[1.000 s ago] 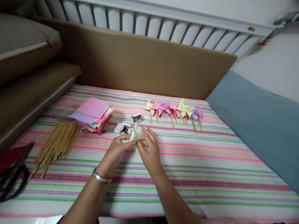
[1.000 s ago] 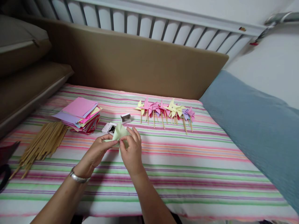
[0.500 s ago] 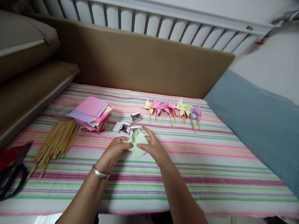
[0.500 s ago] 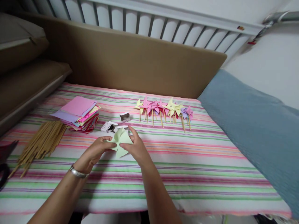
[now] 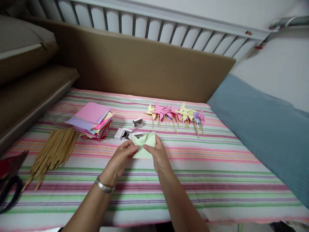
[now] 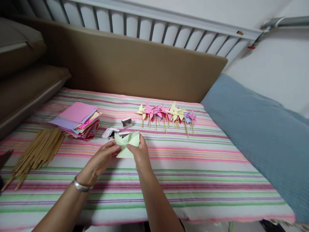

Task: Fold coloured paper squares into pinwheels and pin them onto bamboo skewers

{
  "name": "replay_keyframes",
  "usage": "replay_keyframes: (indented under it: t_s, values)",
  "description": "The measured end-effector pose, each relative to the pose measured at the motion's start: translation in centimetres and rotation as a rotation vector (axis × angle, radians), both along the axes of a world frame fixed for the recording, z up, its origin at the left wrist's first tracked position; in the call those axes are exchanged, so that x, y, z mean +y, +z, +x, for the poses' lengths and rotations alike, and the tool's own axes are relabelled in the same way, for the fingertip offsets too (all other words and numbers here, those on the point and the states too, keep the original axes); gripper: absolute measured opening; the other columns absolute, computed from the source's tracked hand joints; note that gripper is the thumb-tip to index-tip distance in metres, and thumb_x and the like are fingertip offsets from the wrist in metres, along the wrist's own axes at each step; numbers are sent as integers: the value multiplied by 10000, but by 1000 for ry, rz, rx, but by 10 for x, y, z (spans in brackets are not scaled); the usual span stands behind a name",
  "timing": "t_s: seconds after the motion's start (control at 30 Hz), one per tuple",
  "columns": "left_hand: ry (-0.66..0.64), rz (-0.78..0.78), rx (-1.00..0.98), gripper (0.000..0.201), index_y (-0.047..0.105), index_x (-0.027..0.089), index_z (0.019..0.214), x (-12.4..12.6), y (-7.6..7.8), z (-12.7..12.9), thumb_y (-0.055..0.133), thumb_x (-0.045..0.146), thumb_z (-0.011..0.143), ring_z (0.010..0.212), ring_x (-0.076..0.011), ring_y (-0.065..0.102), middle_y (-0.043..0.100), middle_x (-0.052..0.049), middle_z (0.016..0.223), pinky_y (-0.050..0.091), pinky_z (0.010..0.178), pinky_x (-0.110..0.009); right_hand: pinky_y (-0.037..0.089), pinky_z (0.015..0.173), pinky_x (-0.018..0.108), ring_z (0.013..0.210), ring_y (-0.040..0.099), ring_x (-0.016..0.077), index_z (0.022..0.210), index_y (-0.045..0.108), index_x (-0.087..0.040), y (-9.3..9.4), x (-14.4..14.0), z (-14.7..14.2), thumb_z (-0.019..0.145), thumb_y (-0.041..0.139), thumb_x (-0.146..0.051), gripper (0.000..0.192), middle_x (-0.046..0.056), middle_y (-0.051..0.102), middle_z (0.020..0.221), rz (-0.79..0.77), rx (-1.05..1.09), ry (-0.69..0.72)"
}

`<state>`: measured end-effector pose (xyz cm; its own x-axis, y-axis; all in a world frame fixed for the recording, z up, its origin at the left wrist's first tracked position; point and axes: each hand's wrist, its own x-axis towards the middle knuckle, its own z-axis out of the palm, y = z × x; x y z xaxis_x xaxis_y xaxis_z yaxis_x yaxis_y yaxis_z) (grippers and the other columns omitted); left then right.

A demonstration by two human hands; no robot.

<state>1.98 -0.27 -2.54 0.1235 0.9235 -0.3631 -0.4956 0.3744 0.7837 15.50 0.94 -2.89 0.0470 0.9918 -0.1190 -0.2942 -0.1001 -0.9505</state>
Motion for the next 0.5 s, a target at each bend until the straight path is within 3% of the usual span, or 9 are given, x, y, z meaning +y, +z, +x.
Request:
replay_keyframes:
  t_s: [0.17, 0.33, 0.43, 0.5]
  values:
    - [101, 20, -41, 260, 695, 119, 781, -5, -8, 15, 774, 260, 577, 708, -144, 616, 714, -55, 759, 434, 712, -249, 492, 730, 305, 802, 624, 180, 1108, 524, -205, -6, -6, -19, 607, 697, -184, 530, 16, 682, 920, 31, 44, -120]
    - [154, 8, -28, 231, 690, 106, 721, -1, -8, 5, 772, 241, 553, 613, -139, 600, 695, -45, 670, 443, 654, -257, 504, 722, 320, 789, 633, 181, 1166, 488, -200, -5, -7, -18, 674, 661, -232, 522, 24, 677, 894, -5, 2, -24]
    - [236, -9, -14, 228, 684, 105, 708, 6, -7, -10, 770, 210, 525, 570, -129, 595, 691, -36, 643, 445, 608, -244, 504, 756, 362, 806, 629, 187, 1242, 449, -207, -2, -7, -6, 746, 611, -292, 528, 35, 666, 881, 41, -249, -77]
    - [325, -15, 0, 209, 672, 115, 669, 10, -6, -21, 769, 188, 500, 557, -120, 595, 687, -20, 628, 440, 576, -226, 484, 816, 386, 867, 614, 194, 1174, 523, -210, 1, -10, -1, 784, 577, -285, 401, 54, 654, 926, 211, -500, -151]
